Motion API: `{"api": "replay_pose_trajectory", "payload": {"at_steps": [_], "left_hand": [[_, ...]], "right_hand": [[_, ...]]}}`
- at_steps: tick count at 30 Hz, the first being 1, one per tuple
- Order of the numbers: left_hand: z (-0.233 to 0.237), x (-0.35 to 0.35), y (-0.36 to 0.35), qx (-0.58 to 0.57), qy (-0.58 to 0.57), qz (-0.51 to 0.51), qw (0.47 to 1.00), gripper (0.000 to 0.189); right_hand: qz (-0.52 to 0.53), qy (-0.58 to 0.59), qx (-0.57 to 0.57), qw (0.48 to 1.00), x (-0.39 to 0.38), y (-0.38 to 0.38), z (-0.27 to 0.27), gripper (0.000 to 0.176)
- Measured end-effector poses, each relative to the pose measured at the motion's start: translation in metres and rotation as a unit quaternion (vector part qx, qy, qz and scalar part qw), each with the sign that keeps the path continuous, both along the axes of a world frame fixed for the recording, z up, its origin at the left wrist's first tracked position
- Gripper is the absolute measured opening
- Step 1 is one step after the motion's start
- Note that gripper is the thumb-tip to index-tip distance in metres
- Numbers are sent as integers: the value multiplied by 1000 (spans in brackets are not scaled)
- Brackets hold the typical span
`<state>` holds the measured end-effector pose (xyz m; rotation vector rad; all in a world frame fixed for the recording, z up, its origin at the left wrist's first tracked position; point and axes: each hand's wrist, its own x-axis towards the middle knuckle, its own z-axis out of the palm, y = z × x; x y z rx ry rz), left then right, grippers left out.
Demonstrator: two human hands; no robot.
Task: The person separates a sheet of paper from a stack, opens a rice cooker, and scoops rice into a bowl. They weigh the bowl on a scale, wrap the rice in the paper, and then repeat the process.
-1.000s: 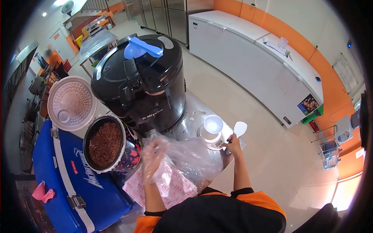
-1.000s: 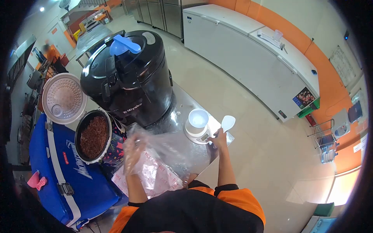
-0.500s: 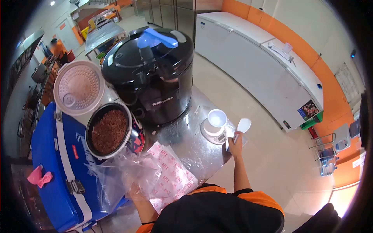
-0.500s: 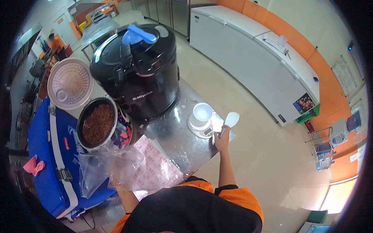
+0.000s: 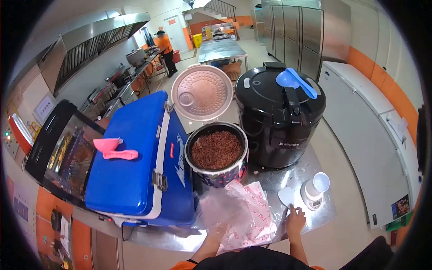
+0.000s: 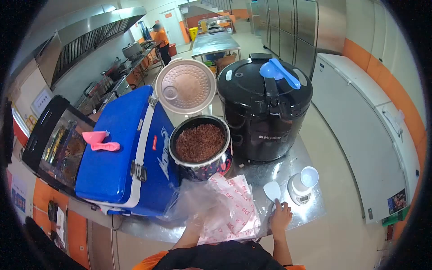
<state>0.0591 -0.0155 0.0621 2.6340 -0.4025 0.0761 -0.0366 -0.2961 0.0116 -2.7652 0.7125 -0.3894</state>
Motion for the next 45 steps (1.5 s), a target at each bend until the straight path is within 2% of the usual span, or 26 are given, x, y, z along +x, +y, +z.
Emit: {"api": "replay_pose_trajectory", "payload": {"at_steps": [3,6,7,8,10,12,14,17,21,24,26,28,30,32,34,35,36,37,40,43,45], "left_hand": [[5,-14,-5,-20,10,-15,1000,26],[16,-42,-22,-66,14,-52,996,24],[20,-52,-37,-87,17,-77,993,23],[24,-64,-52,-108,23,-104,988,22],[31,-93,-92,-152,45,-165,973,21],[36,-131,-140,-188,80,-239,949,20],[38,-176,-192,-219,120,-314,916,18],[45,-248,-273,-248,181,-430,849,17],[54,-331,-381,-305,315,-543,716,15],[59,-371,-451,-374,390,-596,594,16],[26,-400,-493,-355,384,-577,627,18],[52,-420,-537,-278,522,-537,602,14],[0,-440,-592,-241,597,-518,563,12],[-23,-478,-653,-264,590,-523,555,11],[-37,-518,-723,-296,595,-506,550,11],[-43,-543,-757,-304,606,-487,550,11],[-42,-570,-796,-319,616,-469,547,11],[-36,-593,-835,-294,543,-549,564,7],[-22,-666,-931,-225,297,-719,587,14],[-23,-747,-1002,-143,325,-806,474,19],[-2,-781,-1047,-27,439,-794,420,25]], "right_hand": [[26,-63,1,998,-4,2,12,43],[107,-197,224,949,-20,4,51,39],[199,-198,246,928,-28,-4,65,55],[247,-228,344,877,-42,-6,82,63],[323,-269,525,740,-82,3,123,81],[313,-274,655,630,-133,-10,118,91],[260,-290,726,566,-183,-41,109,90],[115,-346,751,550,-256,-108,93,71],[-75,-419,745,515,-359,-191,104,53],[-43,-480,779,401,-421,-243,79,51],[-112,-539,725,414,-447,-277,65,52],[-243,-548,655,460,-466,-314,65,57],[-285,-596,537,524,-493,-364,29,54],[-299,-483,365,738,-535,-425,-23,49],[-320,-414,326,788,-574,-481,-32,43],[-338,-430,380,746,-591,-503,-34,40],[-351,-444,428,704,-609,-534,-10,39],[-321,-456,632,537,-633,-558,19,50],[-211,-638,661,335,-698,-624,33,56],[-325,-716,539,302,-770,-697,18,53],[-387,-701,507,319,-824,-737,-13,45]]}}
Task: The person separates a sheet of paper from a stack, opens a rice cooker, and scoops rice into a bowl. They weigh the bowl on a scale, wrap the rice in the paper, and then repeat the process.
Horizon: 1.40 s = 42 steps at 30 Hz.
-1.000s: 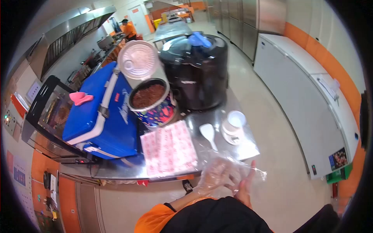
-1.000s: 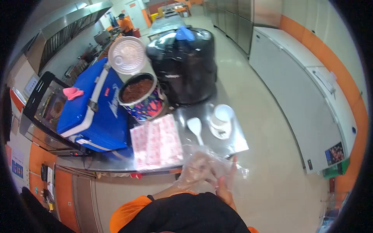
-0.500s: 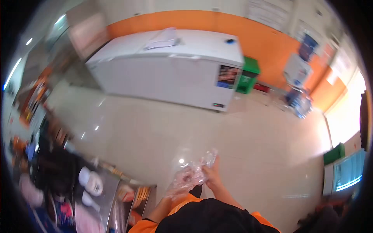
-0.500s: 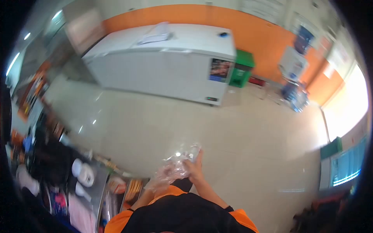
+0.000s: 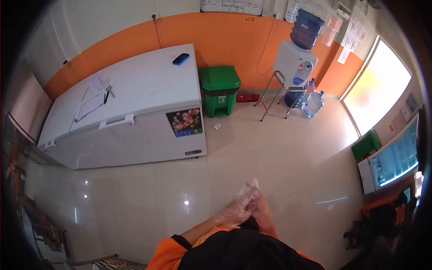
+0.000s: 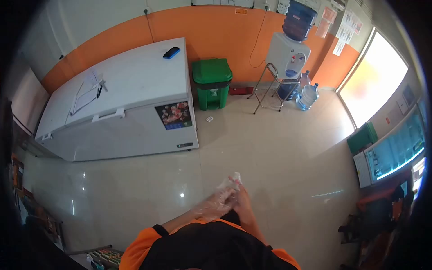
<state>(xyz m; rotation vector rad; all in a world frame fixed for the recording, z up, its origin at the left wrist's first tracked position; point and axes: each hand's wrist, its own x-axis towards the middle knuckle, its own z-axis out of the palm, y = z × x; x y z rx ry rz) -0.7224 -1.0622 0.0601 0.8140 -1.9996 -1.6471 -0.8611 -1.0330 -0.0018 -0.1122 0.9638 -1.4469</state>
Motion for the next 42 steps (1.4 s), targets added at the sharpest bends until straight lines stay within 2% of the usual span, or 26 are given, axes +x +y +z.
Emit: {"api": "replay_pose_trajectory", "payload": {"at_steps": [2,4,6,7,8,10,11,13,14,16,18,21,23,24,27,30,31,32,33,35,38,41,42], "left_hand": [[3,-27,-67,35,-64,-177,981,34],[-18,-48,-123,156,-38,-194,968,35],[-40,-63,-189,206,1,-135,969,35],[-47,-63,-217,205,25,-68,976,34],[-52,-66,-245,199,48,7,979,33],[0,-62,-293,216,19,134,967,33],[20,-53,-309,226,7,222,949,33],[2,-45,-337,242,131,288,917,33],[-9,-47,-345,249,216,322,887,33],[3,-51,-375,192,231,371,879,32],[12,-57,-414,146,284,388,864,29],[16,-59,-490,63,229,449,861,28],[35,-60,-532,13,86,462,882,28],[49,-92,-543,-1,19,457,889,28],[68,-109,-586,34,-13,436,899,30],[57,-119,-614,83,21,478,874,31],[43,-118,-624,60,12,496,866,33],[32,-121,-634,38,10,509,860,34],[39,-128,-642,171,95,537,820,36],[21,-140,-661,200,83,585,782,30],[9,-158,-684,255,200,608,725,30],[-3,-186,-699,299,284,622,665,29],[-7,-194,-705,302,307,629,647,30]], "right_hand": [[-30,65,33,997,-53,-41,-26,36],[-55,136,72,987,-107,-84,-47,27],[-60,54,118,990,-175,-146,-64,20],[-51,16,147,988,-200,-181,-59,21],[-65,44,161,984,-223,-223,-52,22],[-61,92,179,978,-228,-323,-17,29],[1,252,131,959,-242,-370,-42,27],[182,274,52,943,-255,-470,-68,22],[297,152,78,939,-254,-508,-47,24],[382,295,16,876,-196,-550,-21,31],[474,393,-67,785,-171,-603,-30,29],[580,477,-184,634,-150,-674,-47,27],[627,507,-259,532,-146,-715,-60,27],[647,515,-291,481,-161,-732,-64,27],[688,509,-376,353,-170,-774,-76,30],[706,485,-442,268,-183,-810,-90,34],[712,474,-454,249,-190,-821,-94,36],[717,464,-464,235,-194,-833,-100,38],[725,451,-469,226,-197,-844,-105,40],[738,423,-473,228,-201,-866,-114,44],[696,426,-494,302,-182,-885,-86,56],[699,452,-451,321,-179,-908,-106,38],[656,491,-447,358,-174,-927,-118,35]]}}
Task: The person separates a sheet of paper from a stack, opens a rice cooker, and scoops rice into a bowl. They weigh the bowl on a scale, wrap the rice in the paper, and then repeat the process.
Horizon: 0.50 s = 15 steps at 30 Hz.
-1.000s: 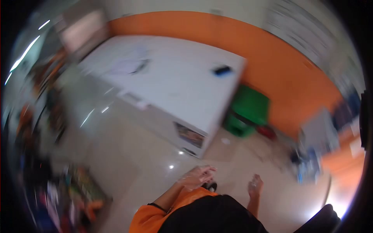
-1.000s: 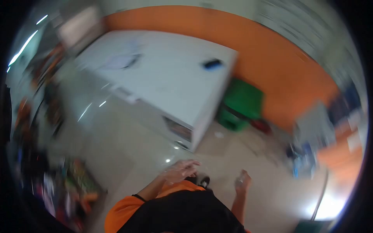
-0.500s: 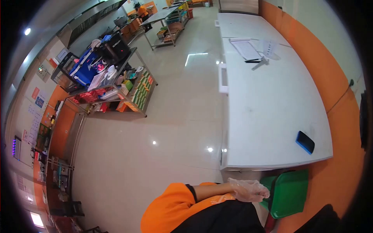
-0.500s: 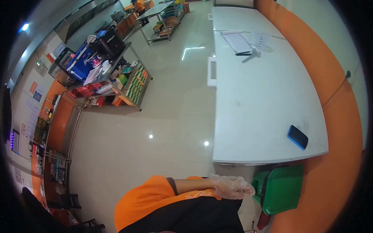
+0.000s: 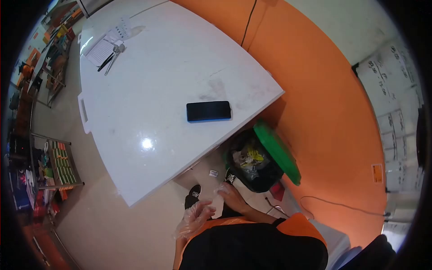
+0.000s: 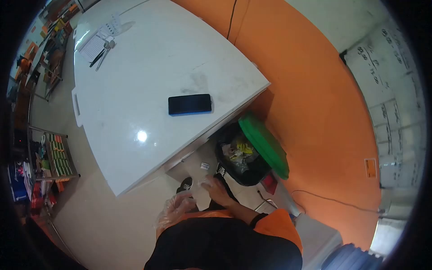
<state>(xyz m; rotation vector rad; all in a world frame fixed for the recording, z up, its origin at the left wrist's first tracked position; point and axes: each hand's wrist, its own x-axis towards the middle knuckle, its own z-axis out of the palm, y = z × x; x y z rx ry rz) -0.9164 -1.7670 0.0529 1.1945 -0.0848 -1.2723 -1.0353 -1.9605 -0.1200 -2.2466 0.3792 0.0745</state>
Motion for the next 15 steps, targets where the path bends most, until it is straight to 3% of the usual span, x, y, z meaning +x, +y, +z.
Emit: {"api": "replay_pose_trajectory", "payload": {"at_steps": [1,2,4,7,8,10,12,15], "left_hand": [[-4,-5,-6,-4,19,22,1000,30],[-4,-7,-9,16,25,30,999,29],[5,-19,-16,92,35,53,994,28],[10,-26,-2,156,10,67,985,28],[9,-29,9,169,-4,74,983,28],[-11,-36,36,140,-13,124,982,30],[-17,-46,64,122,-12,173,977,32],[-15,-46,121,129,-47,204,969,36]], "right_hand": [[-60,-21,-25,998,5,-19,-13,33],[-78,-76,-144,984,4,-41,-34,33],[-211,118,-313,919,2,-66,-56,31],[-110,392,-262,875,12,-52,-59,35],[-14,371,-255,893,17,-35,-54,44],[76,303,38,949,23,6,-98,40],[189,206,161,947,39,62,-100,38],[291,222,169,915,64,130,-72,37]]}}
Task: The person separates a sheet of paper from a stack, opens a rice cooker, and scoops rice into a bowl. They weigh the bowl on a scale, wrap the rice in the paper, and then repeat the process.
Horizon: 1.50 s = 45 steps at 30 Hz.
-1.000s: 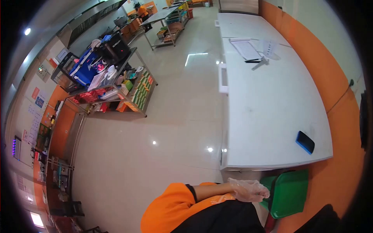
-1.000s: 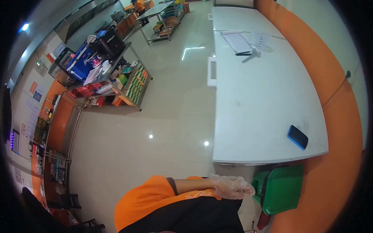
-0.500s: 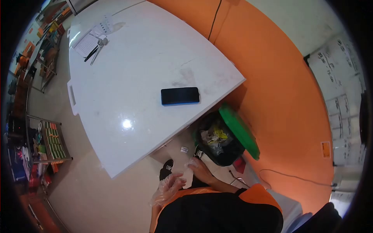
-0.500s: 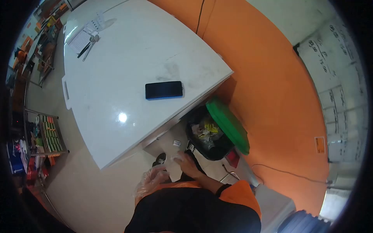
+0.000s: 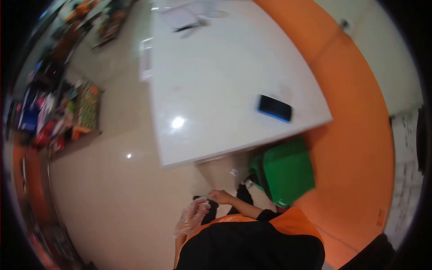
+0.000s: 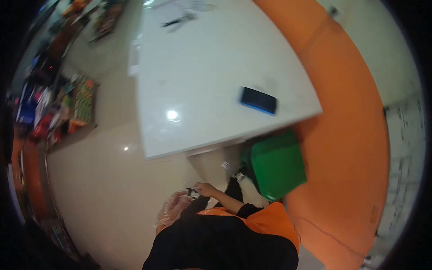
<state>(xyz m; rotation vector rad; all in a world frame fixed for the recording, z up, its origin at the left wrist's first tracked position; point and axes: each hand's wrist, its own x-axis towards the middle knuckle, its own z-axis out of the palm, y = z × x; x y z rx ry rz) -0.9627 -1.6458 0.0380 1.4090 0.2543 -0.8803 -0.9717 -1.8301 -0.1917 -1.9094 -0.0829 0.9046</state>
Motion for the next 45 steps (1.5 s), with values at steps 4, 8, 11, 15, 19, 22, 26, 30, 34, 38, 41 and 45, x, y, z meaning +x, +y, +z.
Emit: {"api": "replay_pose_trajectory", "payload": {"at_steps": [4,8,11,15,19,22,26,30,34,38,41,45], "left_hand": [[6,-15,113,112,-92,-17,989,44],[-16,-28,226,152,-139,115,972,47],[-13,-36,275,132,-158,209,956,46],[-17,15,356,51,-179,283,941,41],[-44,89,465,60,-205,272,938,37],[-53,132,563,96,-248,277,923,38],[-9,169,674,112,-232,436,862,37],[22,185,795,183,-195,485,833,39],[-46,189,938,247,-152,524,801,37],[-63,249,1105,274,-150,523,793,38],[-55,335,1217,309,-253,487,777,39],[81,507,1278,252,-272,462,806,35]], "right_hand": [[224,-117,-176,952,14,31,-66,45],[173,-116,-242,948,59,56,-106,43],[206,11,-220,953,90,123,-69,47],[265,-33,-226,937,159,254,-49,51],[344,-53,-201,916,261,395,-61,52],[413,-117,-217,877,347,507,-228,47],[443,-250,-164,845,432,706,-162,41],[396,-253,-26,882,492,894,33,38],[354,-267,85,892,559,1044,79,36],[330,-253,68,907,620,1126,99,33],[294,-251,7,922,676,1154,97,34],[81,-217,-74,970,764,1178,140,40]]}}
